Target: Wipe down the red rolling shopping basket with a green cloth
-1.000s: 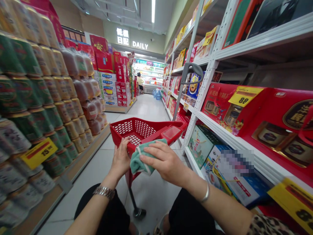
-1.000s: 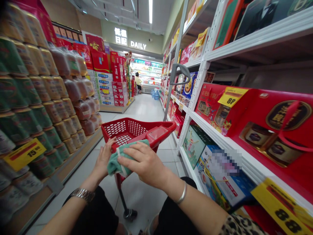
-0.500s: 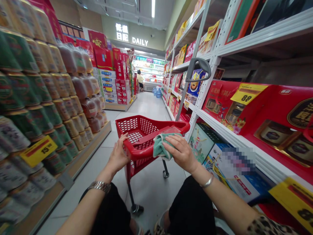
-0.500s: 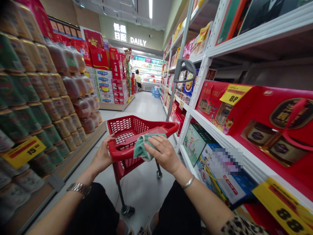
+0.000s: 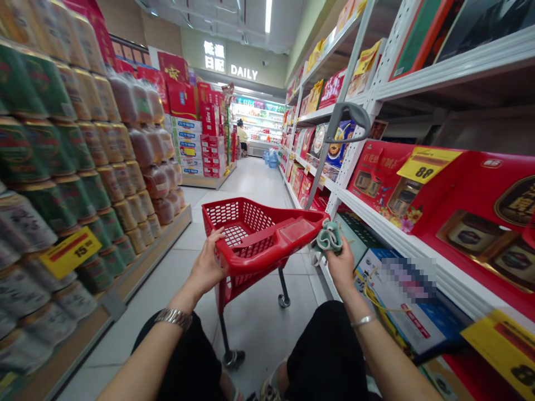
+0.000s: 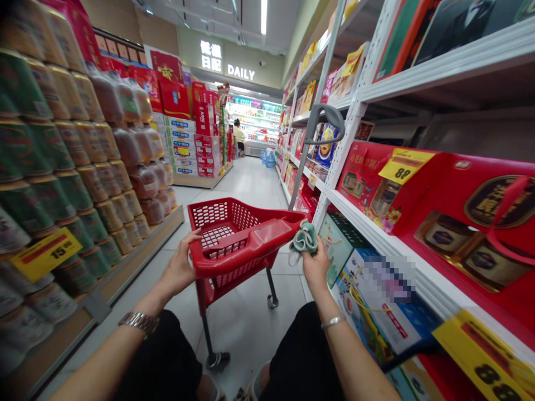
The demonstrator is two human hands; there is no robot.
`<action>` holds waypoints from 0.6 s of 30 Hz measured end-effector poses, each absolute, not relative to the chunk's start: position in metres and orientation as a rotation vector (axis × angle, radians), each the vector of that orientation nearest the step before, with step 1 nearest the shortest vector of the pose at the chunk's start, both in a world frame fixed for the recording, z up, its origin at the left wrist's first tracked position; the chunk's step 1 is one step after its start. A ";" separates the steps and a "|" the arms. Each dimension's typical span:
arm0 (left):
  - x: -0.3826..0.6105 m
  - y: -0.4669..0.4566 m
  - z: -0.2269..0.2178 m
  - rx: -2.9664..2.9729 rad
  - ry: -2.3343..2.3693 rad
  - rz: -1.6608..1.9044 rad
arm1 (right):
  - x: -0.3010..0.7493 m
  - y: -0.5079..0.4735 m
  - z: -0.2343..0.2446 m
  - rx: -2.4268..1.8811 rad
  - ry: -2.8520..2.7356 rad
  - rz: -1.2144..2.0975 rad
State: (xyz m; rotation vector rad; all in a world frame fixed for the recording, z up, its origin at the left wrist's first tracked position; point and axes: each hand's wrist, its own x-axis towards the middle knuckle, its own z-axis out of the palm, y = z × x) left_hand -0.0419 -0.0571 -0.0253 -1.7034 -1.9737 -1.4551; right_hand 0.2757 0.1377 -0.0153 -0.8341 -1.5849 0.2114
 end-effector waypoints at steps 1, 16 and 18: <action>-0.041 -0.058 -0.025 -1.715 -1.966 -1.456 | 0.273 0.136 -0.020 -0.845 -1.560 0.216; -0.039 -0.061 -0.027 -1.682 -1.992 -1.469 | 0.257 0.049 0.055 -0.347 -2.119 0.090; -0.038 -0.061 -0.026 -1.688 -1.979 -1.473 | 0.251 0.043 0.068 -0.297 -2.224 0.093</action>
